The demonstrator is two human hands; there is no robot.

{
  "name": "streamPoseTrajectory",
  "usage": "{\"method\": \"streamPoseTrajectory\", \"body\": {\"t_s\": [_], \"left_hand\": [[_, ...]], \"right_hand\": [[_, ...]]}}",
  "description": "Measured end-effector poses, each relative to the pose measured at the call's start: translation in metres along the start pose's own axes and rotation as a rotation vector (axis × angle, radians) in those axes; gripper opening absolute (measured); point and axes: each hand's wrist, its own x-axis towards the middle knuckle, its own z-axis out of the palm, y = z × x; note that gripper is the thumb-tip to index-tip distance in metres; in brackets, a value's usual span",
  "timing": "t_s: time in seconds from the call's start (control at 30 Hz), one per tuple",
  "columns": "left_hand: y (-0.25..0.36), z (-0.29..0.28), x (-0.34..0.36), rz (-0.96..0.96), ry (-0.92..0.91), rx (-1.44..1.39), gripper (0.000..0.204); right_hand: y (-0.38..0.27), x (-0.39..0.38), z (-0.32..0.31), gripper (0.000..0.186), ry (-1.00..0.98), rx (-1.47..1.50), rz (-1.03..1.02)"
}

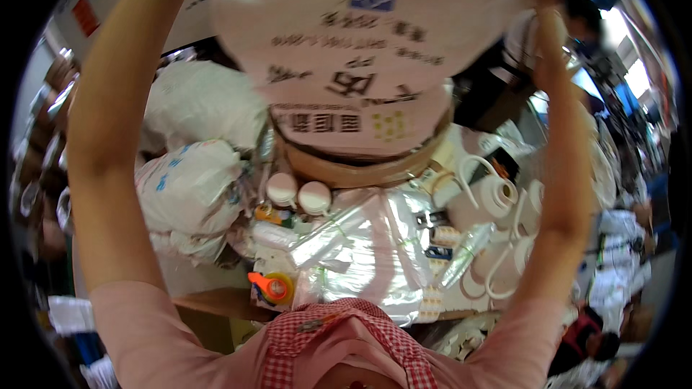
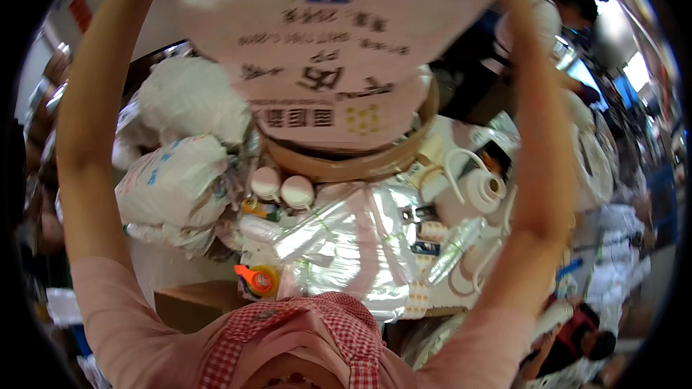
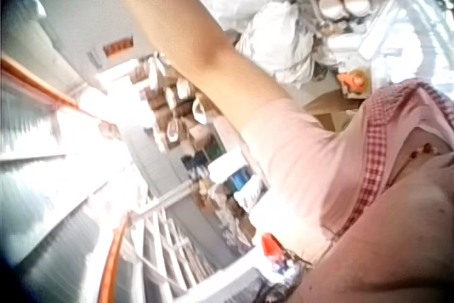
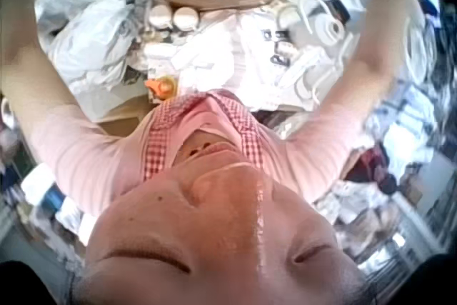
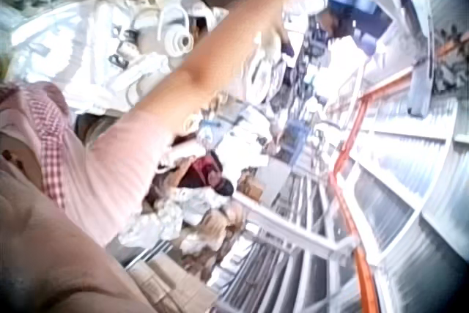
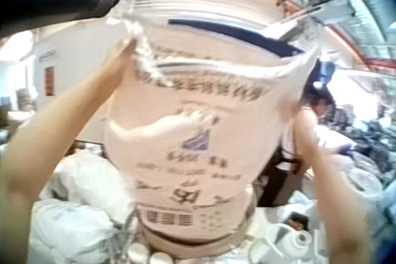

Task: The person applies labels to white plastic kettles, places them into plastic bags, and then stacks the bagged kettles into a cardboard box.

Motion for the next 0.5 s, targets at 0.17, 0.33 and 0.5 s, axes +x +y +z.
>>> {"method": "streamPoseTrajectory", "body": {"t_s": [0.17, 0.33, 0.5], "left_hand": [[-0.071, 0.024, -0.086, -0.153, -0.19, -0.18, 0.059], [-0.008, 0.083, -0.103, -0.239, -0.283, -0.251, 0.044], [-0.055, 0.106, -0.019, -0.428, -0.031, -0.214, 0.038]], "right_hand": [[0.08, -0.114, 0.146, 0.102, 0.179, -0.063, 0.209], [0.109, -0.066, 0.208, 0.109, 0.036, 0.083, 0.149], [0.077, -0.028, 0.224, 0.105, 0.026, 0.02, 0.095]]}}
